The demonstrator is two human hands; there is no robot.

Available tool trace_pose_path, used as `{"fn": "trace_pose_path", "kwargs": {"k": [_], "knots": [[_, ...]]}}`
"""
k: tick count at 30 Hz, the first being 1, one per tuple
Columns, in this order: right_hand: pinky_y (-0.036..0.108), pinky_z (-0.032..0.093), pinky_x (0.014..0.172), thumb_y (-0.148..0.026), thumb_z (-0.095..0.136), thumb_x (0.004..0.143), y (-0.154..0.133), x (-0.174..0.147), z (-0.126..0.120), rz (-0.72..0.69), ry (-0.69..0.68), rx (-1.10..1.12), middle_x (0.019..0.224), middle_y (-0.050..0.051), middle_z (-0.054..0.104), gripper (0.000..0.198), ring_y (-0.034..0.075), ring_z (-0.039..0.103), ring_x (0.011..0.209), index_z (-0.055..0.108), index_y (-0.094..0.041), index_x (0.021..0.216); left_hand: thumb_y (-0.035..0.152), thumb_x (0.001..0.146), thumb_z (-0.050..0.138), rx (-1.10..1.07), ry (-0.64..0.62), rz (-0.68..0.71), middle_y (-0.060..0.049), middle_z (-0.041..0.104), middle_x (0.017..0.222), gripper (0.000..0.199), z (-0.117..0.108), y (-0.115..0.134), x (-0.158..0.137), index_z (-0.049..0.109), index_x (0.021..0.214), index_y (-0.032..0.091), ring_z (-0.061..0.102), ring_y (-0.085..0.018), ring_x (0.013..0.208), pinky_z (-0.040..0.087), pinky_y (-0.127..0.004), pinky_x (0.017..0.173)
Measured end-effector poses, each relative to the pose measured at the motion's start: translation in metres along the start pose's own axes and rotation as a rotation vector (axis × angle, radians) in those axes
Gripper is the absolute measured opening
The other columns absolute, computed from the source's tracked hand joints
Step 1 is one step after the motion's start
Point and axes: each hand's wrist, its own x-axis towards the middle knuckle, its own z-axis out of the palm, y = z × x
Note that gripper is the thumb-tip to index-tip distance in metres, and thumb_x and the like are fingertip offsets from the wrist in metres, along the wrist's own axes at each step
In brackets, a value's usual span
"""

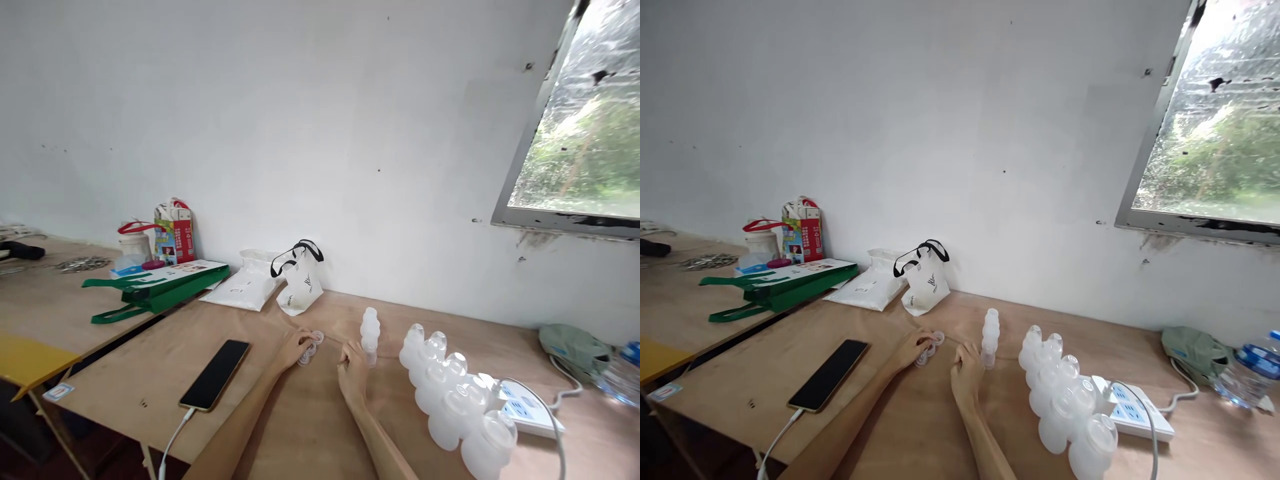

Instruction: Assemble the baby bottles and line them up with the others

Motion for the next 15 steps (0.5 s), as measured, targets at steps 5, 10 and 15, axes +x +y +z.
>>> {"fn": "trace_pose_path", "kwargs": {"k": [5,10,15], "knots": [[0.026,0.026,0.058,0.007,0.036,0.056,-0.002,-0.002,0.000,-0.088,-0.053,-0.008,0.065,-0.003,0.042,0.030,0.015,0.041,0.063,0.033,-0.021,0.064,0.048,0.084,0.062,-0.025,0.028,-0.002,-0.008,0.074,0.103,0.030,0.001,0.002,-0.004,0.080,0.089,0.024,0.066,-0.028,0.095,0.050,-0.038,0.092],[0.029,0.027,0.057,0.007,0.040,0.060,-0.025,-0.003,-0.011,-0.273,-0.198,-0.022,0.064,-0.001,0.047,0.029,0.017,0.045,0.066,0.039,-0.021,0.064,0.056,0.089,0.057,-0.084,0.076,0.008,-0.011,0.075,0.107,0.041,0.002,-0.002,-0.006,0.075,0.099,0.021,0.066,-0.026,0.093,0.052,-0.036,0.088],[0.029,0.028,0.052,0.003,0.056,0.063,-0.072,-0.029,-0.041,-0.448,-0.437,-0.050,0.078,0.000,0.062,0.028,0.019,0.056,0.078,0.051,-0.022,0.074,0.056,0.094,0.048,-0.102,0.157,-0.029,-0.010,0.074,0.101,0.043,0.003,-0.011,-0.003,0.070,0.093,0.019,0.067,-0.028,0.099,0.053,-0.036,0.090]]}}
